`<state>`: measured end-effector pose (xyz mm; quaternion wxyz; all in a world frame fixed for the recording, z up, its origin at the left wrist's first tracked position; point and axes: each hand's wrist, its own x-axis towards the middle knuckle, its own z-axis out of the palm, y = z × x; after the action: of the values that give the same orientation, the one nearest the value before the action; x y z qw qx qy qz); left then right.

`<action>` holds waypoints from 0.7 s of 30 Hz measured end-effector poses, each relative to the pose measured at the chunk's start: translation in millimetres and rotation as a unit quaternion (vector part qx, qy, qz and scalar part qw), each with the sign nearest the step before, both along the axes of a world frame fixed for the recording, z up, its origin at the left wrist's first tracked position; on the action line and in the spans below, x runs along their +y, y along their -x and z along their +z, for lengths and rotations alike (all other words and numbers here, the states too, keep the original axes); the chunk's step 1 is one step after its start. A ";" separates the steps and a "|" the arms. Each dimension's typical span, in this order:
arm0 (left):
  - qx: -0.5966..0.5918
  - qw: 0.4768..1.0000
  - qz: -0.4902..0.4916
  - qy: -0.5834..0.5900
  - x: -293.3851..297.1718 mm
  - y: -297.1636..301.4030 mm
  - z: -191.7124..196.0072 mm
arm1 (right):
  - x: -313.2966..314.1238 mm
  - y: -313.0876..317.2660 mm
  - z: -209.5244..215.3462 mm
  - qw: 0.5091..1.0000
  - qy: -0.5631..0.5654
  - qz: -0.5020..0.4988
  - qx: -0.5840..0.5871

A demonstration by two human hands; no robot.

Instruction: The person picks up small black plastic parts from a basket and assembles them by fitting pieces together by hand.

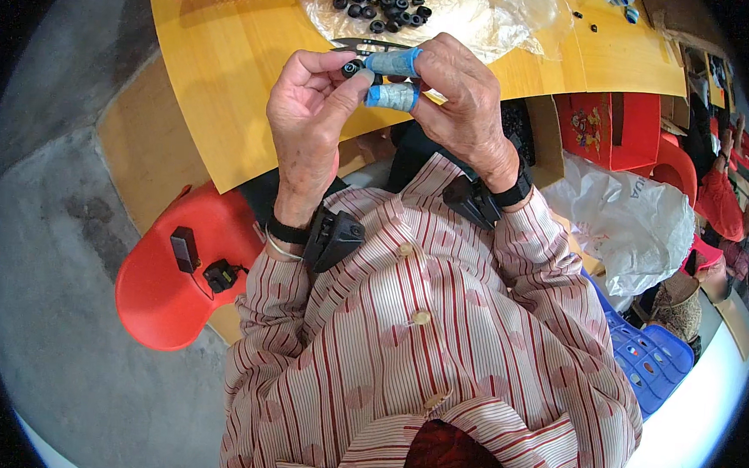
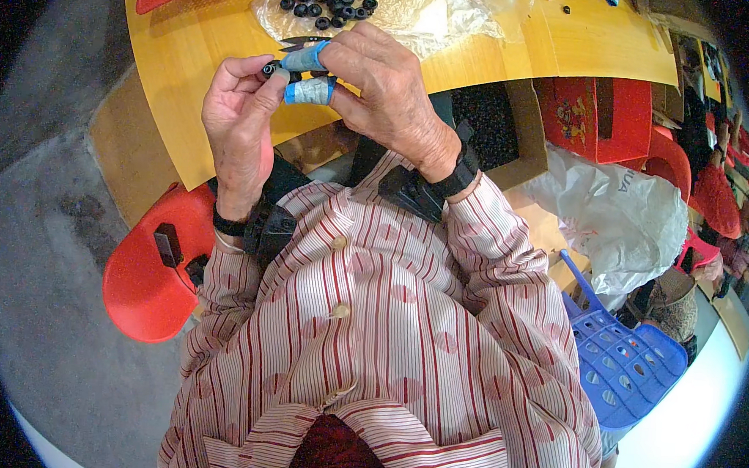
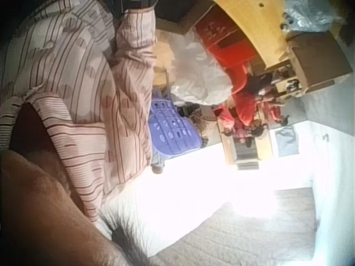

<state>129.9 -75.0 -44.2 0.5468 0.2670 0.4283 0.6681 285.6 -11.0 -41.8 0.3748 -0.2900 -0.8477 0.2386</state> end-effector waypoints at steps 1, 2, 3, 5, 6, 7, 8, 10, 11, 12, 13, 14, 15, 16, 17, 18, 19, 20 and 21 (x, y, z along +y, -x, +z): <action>0.000 1.000 0.000 0.000 -0.5 0.3 -0.3 | 0.4 -0.5 0.5 1.000 0.006 0.005 -0.001; 0.012 1.000 -0.005 -0.003 -0.7 1.2 -0.3 | 0.6 -0.6 1.1 1.000 0.011 0.011 -0.002; 0.024 1.000 -0.009 -0.006 -0.9 1.7 -0.2 | 0.5 -0.7 1.5 1.000 0.011 0.010 -0.002; 0.024 1.000 -0.012 -0.005 -1.4 1.5 0.8 | -0.2 -1.0 1.9 0.999 0.041 0.012 0.015; 0.024 1.000 -0.015 -0.004 -1.7 1.4 1.4 | -0.7 -1.3 1.3 0.999 0.041 0.012 0.015; 0.024 1.000 -0.015 -0.003 -1.9 1.0 2.0 | -1.4 -1.7 0.0 0.998 0.056 0.012 0.023; 0.025 1.000 -0.017 -0.001 -1.8 0.5 2.5 | -2.2 -2.1 -1.6 0.997 0.071 0.013 0.031; 0.025 0.999 -0.020 0.000 -2.1 0.5 2.9 | -4.0 -4.5 -5.1 0.995 0.095 0.010 0.036; 0.024 0.999 -0.032 0.002 -2.3 1.7 3.2 | -5.1 -5.6 -6.7 0.992 0.119 0.007 0.041; 0.022 0.999 -0.044 0.004 -2.6 2.8 3.4 | -6.6 -6.2 -8.7 0.992 0.119 0.007 0.041; 0.022 0.999 -0.044 0.004 -2.7 3.6 3.5 | -8.3 -6.7 -10.8 0.980 0.185 0.007 0.067; 0.016 0.999 -0.048 0.008 -2.6 4.3 3.0 | -9.4 -7.4 -12.5 0.964 0.251 0.006 0.092; 0.010 0.999 -0.052 0.012 -2.5 5.1 2.4 | -10.3 -7.5 -13.1 0.964 0.251 0.005 0.092; 0.010 0.998 -0.053 0.012 -2.5 6.4 2.6 | -11.3 -7.3 -13.3 0.948 0.291 0.006 0.126; 0.024 0.998 -0.063 0.011 -2.8 8.1 3.7 | -11.9 -7.4 -13.2 0.930 0.331 0.008 0.161; 0.038 0.997 -0.072 0.011 -3.1 9.6 4.3 | -11.9 -7.9 -13.1 0.930 0.331 0.007 0.160; 0.037 0.997 -0.073 0.011 -3.5 10.8 4.1 | -11.6 -8.5 -12.8 0.926 0.339 0.008 0.167; 0.071 0.994 -0.078 0.018 -4.1 12.3 4.1 | -11.2 -8.8 -12.3 0.922 0.347 0.010 0.174; 0.105 0.991 -0.082 0.025 -4.7 12.9 4.2 | -10.8 -9.3 -11.2 0.921 0.347 0.010 0.174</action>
<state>117.0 -79.7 -40.0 0.5584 0.3562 0.4762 0.5784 294.9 -21.8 -53.0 0.3897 -0.3470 -0.6359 0.5686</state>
